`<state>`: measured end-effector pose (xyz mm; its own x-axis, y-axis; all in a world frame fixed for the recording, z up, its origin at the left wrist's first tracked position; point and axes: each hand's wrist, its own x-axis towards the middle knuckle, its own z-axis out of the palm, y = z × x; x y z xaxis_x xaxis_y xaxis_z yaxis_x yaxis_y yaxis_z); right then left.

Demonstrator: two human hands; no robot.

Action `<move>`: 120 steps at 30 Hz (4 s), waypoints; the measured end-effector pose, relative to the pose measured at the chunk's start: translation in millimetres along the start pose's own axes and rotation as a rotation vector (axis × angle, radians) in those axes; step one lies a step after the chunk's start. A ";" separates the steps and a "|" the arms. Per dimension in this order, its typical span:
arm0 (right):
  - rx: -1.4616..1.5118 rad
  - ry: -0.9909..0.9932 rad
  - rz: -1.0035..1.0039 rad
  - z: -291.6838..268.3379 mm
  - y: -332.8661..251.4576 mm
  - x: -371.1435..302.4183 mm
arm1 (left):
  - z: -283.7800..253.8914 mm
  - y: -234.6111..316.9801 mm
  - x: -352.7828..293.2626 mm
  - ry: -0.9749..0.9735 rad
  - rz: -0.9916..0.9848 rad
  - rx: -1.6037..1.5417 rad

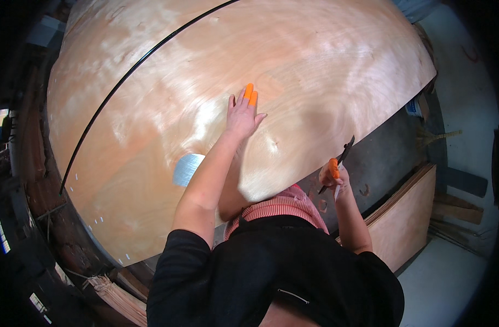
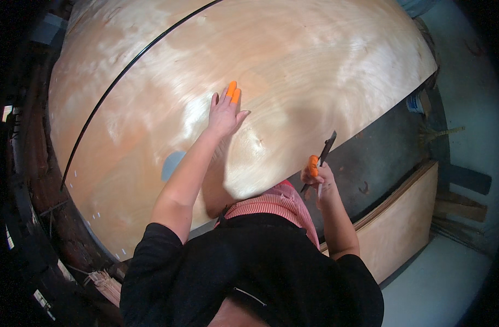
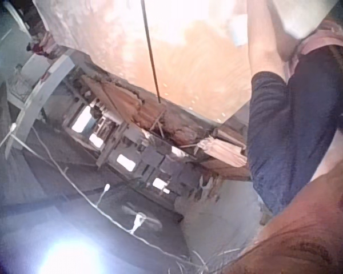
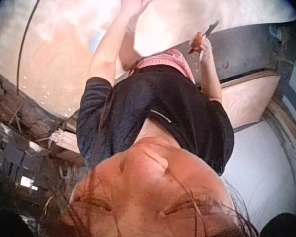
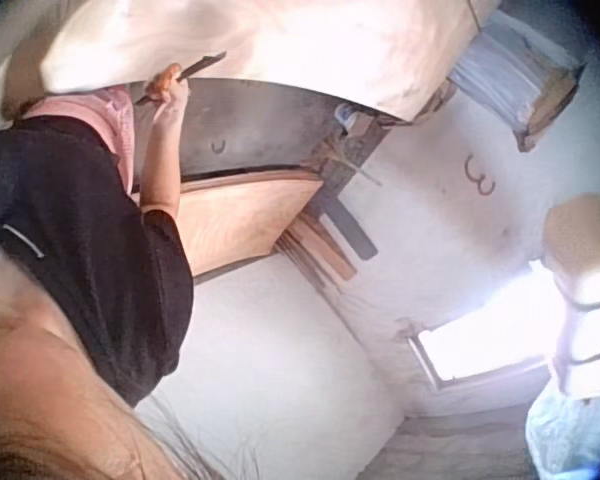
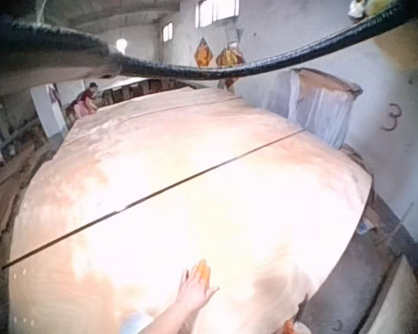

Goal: The person uses a utility knife to cut thin sheets of wood veneer on a large curved surface. They trace around a template to cut out specific shapes, then stack the cut pieces on a nearby pile. The person repeats this process with multiple veneer sheets throughout the video.

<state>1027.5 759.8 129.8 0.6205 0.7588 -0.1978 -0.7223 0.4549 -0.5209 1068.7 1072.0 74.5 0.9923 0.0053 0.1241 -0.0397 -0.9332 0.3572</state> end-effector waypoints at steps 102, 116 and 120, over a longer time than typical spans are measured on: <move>-1.038 0.072 0.341 69.9 167.9 172.1 | -28.5 -51.5 -240.9 -0.049 -0.193 0.002; -1.329 0.070 0.218 57.6 190.0 171.9 | -31.5 -42.6 -226.5 -0.027 -0.168 -0.113; -1.337 0.096 0.215 54.6 194.9 171.9 | -34.9 -30.9 -215.1 -0.093 -0.182 -0.059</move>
<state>976.7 1004.2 39.6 0.5922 0.6969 -0.4045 0.0059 -0.5057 -0.8627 852.4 1112.2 69.1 0.9901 0.1363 -0.0327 0.1374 -0.8971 0.4199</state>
